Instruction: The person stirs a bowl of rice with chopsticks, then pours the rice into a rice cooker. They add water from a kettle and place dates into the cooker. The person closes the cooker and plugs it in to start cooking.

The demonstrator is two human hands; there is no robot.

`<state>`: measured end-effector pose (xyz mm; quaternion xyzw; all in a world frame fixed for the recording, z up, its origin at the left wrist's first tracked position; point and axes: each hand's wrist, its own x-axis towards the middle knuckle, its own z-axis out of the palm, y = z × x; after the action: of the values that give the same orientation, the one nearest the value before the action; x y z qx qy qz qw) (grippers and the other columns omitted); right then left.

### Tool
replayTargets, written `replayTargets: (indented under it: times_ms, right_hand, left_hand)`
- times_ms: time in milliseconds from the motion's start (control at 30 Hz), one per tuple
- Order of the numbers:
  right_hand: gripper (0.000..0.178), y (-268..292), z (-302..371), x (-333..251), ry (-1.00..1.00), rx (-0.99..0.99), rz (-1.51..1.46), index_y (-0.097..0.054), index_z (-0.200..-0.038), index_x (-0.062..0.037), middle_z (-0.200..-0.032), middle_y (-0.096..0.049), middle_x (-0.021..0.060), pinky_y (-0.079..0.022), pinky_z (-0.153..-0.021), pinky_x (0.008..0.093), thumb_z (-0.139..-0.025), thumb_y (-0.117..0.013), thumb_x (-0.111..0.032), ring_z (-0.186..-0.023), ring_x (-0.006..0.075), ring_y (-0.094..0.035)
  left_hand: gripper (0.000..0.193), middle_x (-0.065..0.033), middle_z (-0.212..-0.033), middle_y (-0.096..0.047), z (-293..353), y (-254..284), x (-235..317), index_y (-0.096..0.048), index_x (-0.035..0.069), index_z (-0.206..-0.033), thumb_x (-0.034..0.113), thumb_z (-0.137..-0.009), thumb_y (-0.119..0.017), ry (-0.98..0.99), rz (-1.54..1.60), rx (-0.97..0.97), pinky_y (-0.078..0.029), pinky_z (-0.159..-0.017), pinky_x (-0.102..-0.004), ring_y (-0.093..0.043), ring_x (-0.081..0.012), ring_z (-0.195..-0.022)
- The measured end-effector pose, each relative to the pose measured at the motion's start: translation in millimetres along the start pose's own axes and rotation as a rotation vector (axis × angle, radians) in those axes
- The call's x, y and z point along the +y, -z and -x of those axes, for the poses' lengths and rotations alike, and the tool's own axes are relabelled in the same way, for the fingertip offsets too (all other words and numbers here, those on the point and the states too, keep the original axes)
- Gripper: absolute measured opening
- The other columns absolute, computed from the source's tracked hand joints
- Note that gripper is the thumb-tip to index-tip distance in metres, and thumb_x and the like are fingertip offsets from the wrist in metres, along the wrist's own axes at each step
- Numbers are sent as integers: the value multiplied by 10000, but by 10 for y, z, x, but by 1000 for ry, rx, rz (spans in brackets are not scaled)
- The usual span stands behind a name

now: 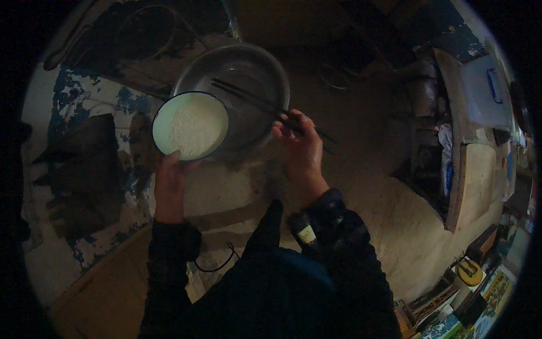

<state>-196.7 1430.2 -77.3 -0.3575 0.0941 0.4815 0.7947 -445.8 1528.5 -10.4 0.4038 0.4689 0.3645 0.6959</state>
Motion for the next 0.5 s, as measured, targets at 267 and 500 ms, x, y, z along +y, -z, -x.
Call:
replayTargets:
  times_ms: [267, 500]
  right_hand:
    - [268, -55, -68, 304, -52, -3, 14, -568, -1134, -24, -1089, -614, 169, -526, -902, 442, -981, -535, -241, -969, 304, -628]
    - [246, -80, -61, 362, -63, 32, -46, -566, -1116, -28, -1082, -613, 162, -540, -876, 424, -977, -534, -228, -965, 298, -629]
  left_hand:
    - [673, -123, -1391, -477, 12, -10, 17, -370, 75, -1434, 224, -837, -644, 22, 24, 27, -564, -876, -376, -536, -277, -1227]
    - [632, -100, -1370, -508, 88, -36, 30, -407, 75, -1413, 262, -857, -643, 6, 6, 42, -535, -915, -377, -544, -257, -1213]
